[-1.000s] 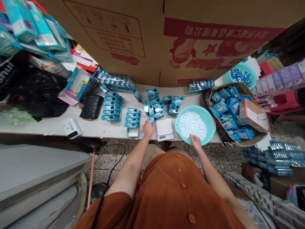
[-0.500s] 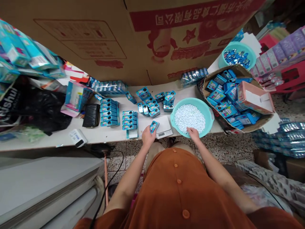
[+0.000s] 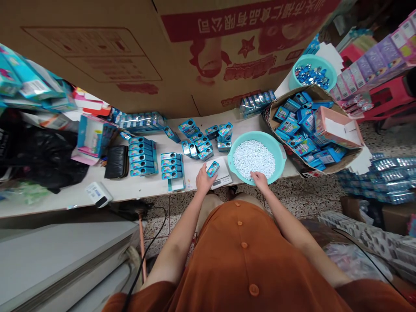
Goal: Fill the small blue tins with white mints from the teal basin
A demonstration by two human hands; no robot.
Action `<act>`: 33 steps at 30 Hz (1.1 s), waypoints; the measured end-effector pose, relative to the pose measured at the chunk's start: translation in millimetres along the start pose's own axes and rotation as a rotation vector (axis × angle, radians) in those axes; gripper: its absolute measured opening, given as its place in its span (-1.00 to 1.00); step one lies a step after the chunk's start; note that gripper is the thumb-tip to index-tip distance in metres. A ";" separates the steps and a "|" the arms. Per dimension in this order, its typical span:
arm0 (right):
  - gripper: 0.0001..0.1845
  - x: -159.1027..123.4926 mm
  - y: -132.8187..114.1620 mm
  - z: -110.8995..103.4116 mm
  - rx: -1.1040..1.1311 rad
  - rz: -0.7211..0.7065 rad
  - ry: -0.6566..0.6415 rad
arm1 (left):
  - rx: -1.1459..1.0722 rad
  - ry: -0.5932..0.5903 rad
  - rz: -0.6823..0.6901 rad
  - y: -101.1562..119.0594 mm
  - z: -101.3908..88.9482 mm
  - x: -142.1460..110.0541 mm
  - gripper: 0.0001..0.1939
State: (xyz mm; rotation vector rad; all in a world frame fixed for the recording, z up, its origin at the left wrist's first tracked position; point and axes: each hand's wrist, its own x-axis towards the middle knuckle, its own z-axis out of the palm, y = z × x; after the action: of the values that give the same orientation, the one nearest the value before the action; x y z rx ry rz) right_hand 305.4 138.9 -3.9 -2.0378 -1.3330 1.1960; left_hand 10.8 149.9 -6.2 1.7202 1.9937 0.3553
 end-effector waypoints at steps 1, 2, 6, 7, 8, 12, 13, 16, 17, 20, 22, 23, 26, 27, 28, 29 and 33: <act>-0.52 0.2 -0.3 -0.3 -0.005 -0.002 -0.007 | -0.014 0.020 -0.002 -5.4 0.2 -4.5 -0.15; -0.52 0.5 -0.5 -0.5 -0.011 -0.002 -0.014 | -0.021 0.032 -0.003 -11.6 0.4 -10.4 -0.11; -0.53 3.1 0.6 0.7 -0.052 0.011 -0.019 | -0.004 -0.001 -0.043 -41.3 4.6 -46.3 -0.16; -0.53 4.0 1.1 1.3 -0.068 0.015 -0.018 | 0.004 -0.015 -0.069 -48.9 6.9 -57.1 -0.19; -0.54 4.9 1.5 1.9 -0.084 0.019 -0.017 | 0.009 -0.027 -0.093 -56.3 9.6 -68.0 -0.22; -0.53 7.7 2.7 3.2 -0.141 0.019 -0.032 | 0.021 -0.079 -0.186 -82.0 22.9 -106.1 -0.35; -0.52 8.2 2.8 3.3 -0.150 0.017 -0.037 | 0.024 -0.098 -0.215 -87.1 26.4 -113.0 -0.38; -0.52 9.2 2.6 3.1 -0.173 0.017 -0.045 | 0.015 -0.191 -0.337 -98.2 35.5 -126.1 -0.46; -0.52 9.4 2.4 3.0 -0.179 0.018 -0.046 | 0.006 -0.231 -0.389 -100.3 37.9 -128.1 -0.49; -0.53 9.6 1.5 2.5 -0.185 0.016 -0.047 | -0.029 -0.345 -0.518 -102.1 42.3 -128.5 -0.58; -0.54 9.5 0.6 2.0 -0.185 0.018 -0.049 | -0.053 -0.386 -0.543 -101.2 43.3 -126.0 -0.63; -0.54 9.5 0.1 1.8 -0.184 0.022 -0.051 | -0.064 -0.395 -0.542 -100.7 43.4 -124.4 -0.66; -0.54 9.8 -0.6 1.6 -0.185 0.034 -0.058 | -0.082 -0.398 -0.535 -100.6 43.5 -120.9 -0.70; -0.54 10.1 -0.6 1.8 -0.187 0.035 -0.057 | -0.084 -0.399 -0.537 -101.1 43.6 -120.5 -0.70; -0.55 10.4 -0.4 2.1 -0.191 0.035 -0.052 | -0.087 -0.398 -0.538 -101.7 43.6 -120.6 -0.71; -0.56 10.7 -0.2 2.6 -0.197 0.033 -0.045 | -0.090 -0.397 -0.538 -102.2 43.5 -121.0 -0.71; -0.61 10.3 0.6 5.9 -0.245 0.015 0.006 | -0.113 -0.316 -0.484 -96.6 39.2 -120.2 -0.69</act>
State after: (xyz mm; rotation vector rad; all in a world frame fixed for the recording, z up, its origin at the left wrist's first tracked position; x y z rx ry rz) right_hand 302.6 147.2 -11.9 -2.2188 -1.5291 1.0762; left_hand -40.1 10.9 -64.6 1.0950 2.0211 0.0241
